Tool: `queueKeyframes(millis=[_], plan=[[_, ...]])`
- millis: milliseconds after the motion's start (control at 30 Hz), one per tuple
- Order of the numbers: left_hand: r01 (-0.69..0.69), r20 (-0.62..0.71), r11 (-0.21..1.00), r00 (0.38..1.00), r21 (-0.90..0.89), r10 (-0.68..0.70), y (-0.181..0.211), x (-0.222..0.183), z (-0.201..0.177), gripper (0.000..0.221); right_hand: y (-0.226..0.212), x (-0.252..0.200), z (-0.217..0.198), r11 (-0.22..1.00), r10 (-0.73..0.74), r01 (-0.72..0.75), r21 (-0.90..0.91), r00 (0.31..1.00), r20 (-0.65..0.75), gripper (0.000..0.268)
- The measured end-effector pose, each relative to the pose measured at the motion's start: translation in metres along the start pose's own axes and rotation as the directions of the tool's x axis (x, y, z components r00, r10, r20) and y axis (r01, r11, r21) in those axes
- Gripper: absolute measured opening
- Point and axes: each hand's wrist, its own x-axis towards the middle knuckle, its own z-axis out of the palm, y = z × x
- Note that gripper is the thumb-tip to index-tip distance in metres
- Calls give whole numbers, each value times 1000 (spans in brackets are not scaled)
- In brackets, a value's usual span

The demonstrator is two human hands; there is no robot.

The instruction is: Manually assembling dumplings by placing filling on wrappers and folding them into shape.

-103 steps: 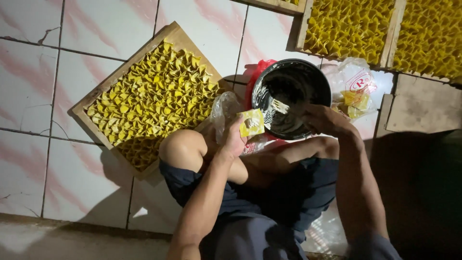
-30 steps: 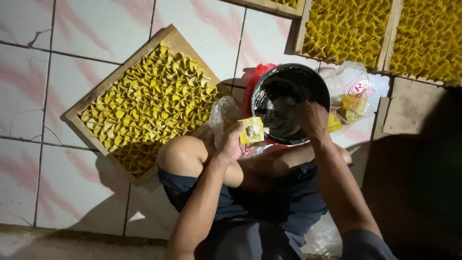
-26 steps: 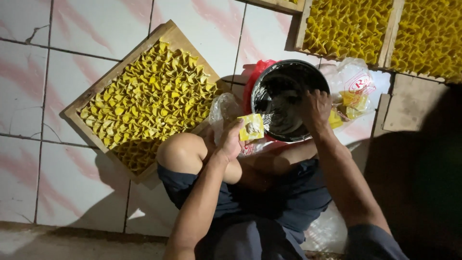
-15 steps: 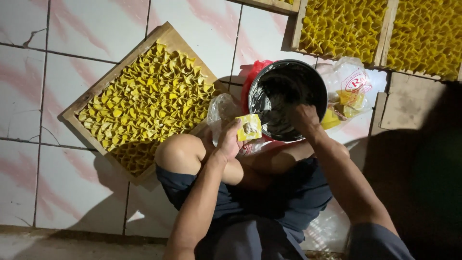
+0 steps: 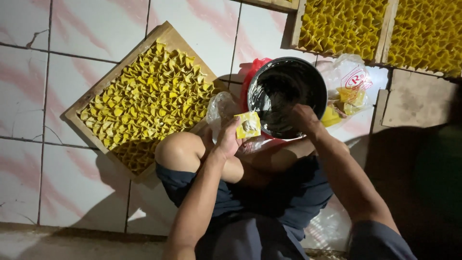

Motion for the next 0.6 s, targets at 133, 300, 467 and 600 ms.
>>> queueKeyframes(millis=[133, 300, 467, 600], plan=[[-21, -15, 1000, 1000, -19, 21, 0, -3, -2, 31, -16, -38, -179, 984, -77, 53, 171, 988, 137, 23], [-9, -60, 996, 998, -84, 4, -3, -2, 4, 34, 0, -74, -220, 799, 4, -144, 584, 972, 235, 23], [-10, -86, 973, 996, -231, -10, -20, 14, 13, 31, -5, -120, -200, 354, -84, 66, 933, 996, -39, 38], [8, -77, 963, 997, -268, -30, -33, 26, 13, 34, -34, -140, -192, 270, -75, 343, 900, 939, -335, 21]])
